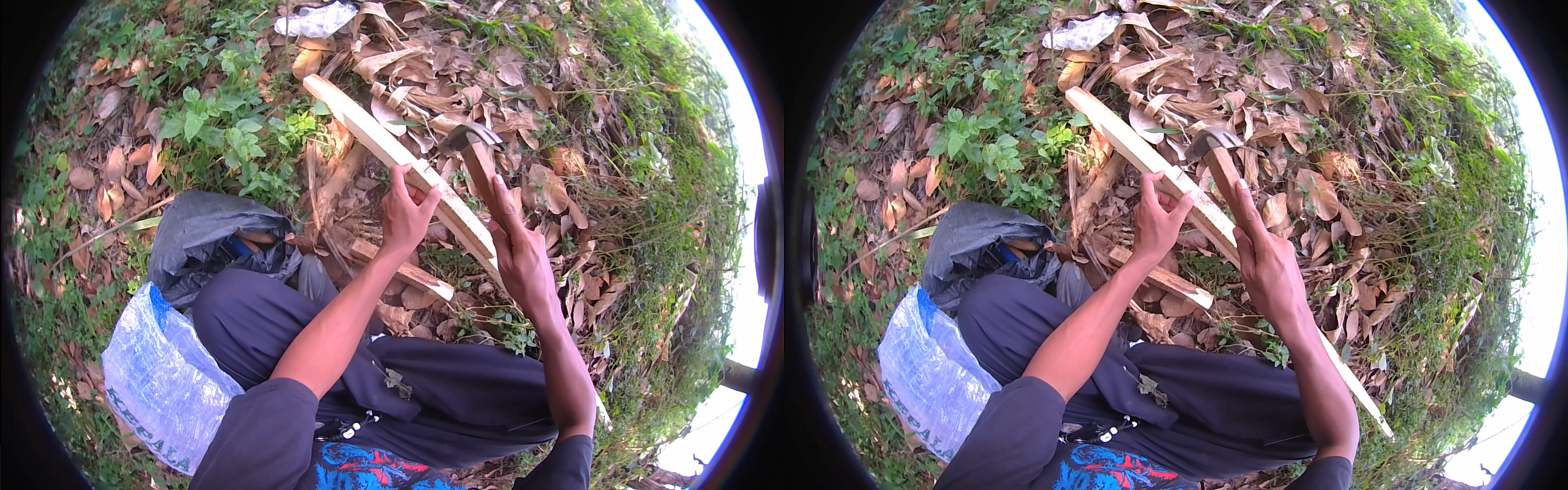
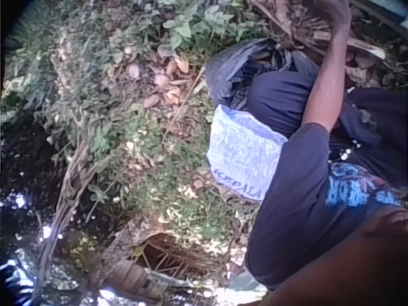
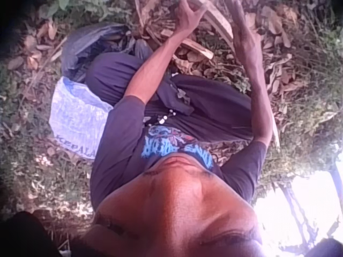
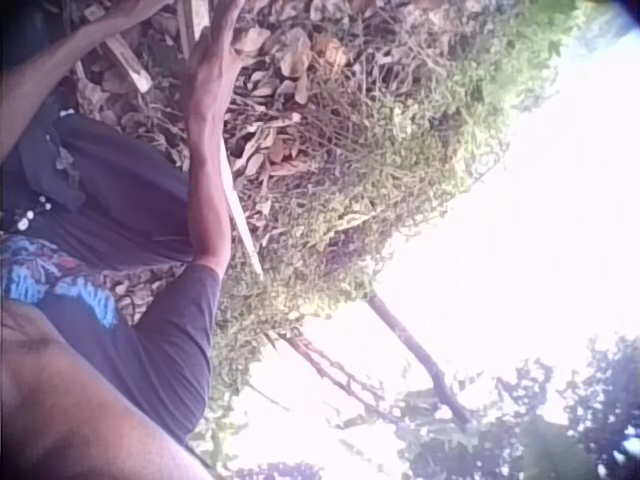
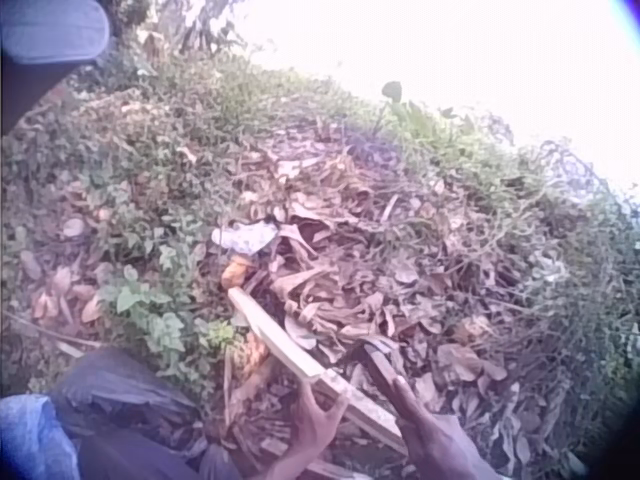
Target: The person sits on the ground, retrieves a machete from a plastic bag, and uses it to split a long piece of wood into smaller sections. The person repeatedly strikes the wood with the machete to create smaller pieces.
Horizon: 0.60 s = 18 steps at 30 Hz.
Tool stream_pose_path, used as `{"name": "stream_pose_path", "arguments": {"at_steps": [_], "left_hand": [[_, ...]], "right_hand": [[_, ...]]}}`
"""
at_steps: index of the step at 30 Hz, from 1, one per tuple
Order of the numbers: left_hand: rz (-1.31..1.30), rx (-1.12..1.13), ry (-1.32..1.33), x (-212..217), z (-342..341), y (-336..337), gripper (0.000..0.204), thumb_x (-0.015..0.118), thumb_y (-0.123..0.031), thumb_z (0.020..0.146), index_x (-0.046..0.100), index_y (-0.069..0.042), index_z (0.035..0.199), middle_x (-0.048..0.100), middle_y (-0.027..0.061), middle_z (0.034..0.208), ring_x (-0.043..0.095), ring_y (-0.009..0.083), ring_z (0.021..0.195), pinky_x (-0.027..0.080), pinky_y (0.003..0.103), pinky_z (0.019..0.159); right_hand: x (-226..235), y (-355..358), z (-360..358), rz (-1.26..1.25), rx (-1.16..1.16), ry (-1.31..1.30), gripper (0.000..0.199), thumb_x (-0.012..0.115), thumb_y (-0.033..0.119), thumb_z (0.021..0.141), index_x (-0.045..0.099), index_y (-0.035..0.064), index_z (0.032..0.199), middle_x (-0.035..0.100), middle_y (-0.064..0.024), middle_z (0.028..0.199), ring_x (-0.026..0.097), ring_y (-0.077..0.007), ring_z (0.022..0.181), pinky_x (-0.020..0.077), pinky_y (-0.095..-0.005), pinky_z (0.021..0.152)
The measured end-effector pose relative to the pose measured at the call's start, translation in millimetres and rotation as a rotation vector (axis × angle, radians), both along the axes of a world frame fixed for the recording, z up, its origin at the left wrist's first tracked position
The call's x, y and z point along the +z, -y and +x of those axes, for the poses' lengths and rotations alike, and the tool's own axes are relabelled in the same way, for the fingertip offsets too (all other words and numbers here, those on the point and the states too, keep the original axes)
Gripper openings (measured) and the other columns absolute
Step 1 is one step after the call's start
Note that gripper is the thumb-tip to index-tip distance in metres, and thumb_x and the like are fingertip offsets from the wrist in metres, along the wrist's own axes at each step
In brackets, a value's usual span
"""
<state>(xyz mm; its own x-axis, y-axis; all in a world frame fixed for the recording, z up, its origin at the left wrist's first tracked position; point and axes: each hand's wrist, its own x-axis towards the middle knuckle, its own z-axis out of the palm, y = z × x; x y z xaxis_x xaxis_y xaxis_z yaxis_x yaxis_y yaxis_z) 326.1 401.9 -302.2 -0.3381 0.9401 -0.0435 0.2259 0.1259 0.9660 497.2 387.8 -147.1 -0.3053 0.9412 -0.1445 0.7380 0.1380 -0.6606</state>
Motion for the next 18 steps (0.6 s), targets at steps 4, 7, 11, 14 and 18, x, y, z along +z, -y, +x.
{"name": "stream_pose_path", "arguments": {"at_steps": [4,7,11,14,18], "left_hand": [[0.017,0.008,-0.018,-3.1,-1.9,0.6,0.057,0.076,-0.022,0.088,0.041,-0.003,0.129,0.065,0.0103,0.074,0.066,0.0246,0.068,0.052,0.041,0.065],[0.009,0.003,0.003,-2.3,0.7,-0.3,0.057,0.076,-0.022,0.088,0.041,-0.003,0.129,0.065,0.0102,0.074,0.065,0.0246,0.068,0.052,0.041,0.066],[-0.013,-0.003,0.037,0.7,1.0,-0.2,0.057,0.075,-0.022,0.089,0.040,-0.003,0.129,0.065,0.0103,0.073,0.066,0.0249,0.067,0.052,0.042,0.067],[0.006,0.004,0.011,-1.0,0.2,-0.2,0.056,0.075,-0.021,0.088,0.040,-0.003,0.128,0.065,0.0107,0.072,0.066,0.0256,0.067,0.052,0.042,0.067],[0.022,0.007,-0.018,-3.3,-1.2,-0.2,0.056,0.076,-0.021,0.088,0.040,-0.003,0.128,0.065,0.0111,0.072,0.067,0.0263,0.067,0.052,0.043,0.068]], "right_hand": [[12.8,-3.0,-5.7,-0.069,-0.077,0.013,0.063,0.051,0.012,0.103,0.029,0.0265,0.160,0.066,-0.0335,0.109,0.064,-0.0521,0.097,0.0482,-0.0561,0.075],[-0.6,-1.0,-0.7,-0.054,-0.027,0.037,0.063,0.051,0.012,0.103,0.029,0.0260,0.160,0.066,-0.0338,0.109,0.063,-0.0527,0.098,0.0461,-0.0578,0.077],[-6.1,0.7,-0.1,-0.040,0.038,0.024,0.062,0.052,0.015,0.104,0.030,0.0242,0.160,0.066,-0.0330,0.112,0.062,-0.0531,0.102,0.0495,-0.0562,0.084],[0.9,-0.4,-2.1,-0.082,-0.006,0.014,0.061,0.052,0.015,0.104,0.030,0.0245,0.160,0.064,-0.0319,0.120,0.061,-0.0517,0.105,0.0513,-0.0543,0.083],[9.1,-2.6,-5.2,-0.068,-0.068,-0.016,0.061,0.052,0.014,0.104,0.030,0.0242,0.160,0.065,-0.0328,0.117,0.063,-0.0509,0.103,0.0512,-0.0548,0.080]]}}
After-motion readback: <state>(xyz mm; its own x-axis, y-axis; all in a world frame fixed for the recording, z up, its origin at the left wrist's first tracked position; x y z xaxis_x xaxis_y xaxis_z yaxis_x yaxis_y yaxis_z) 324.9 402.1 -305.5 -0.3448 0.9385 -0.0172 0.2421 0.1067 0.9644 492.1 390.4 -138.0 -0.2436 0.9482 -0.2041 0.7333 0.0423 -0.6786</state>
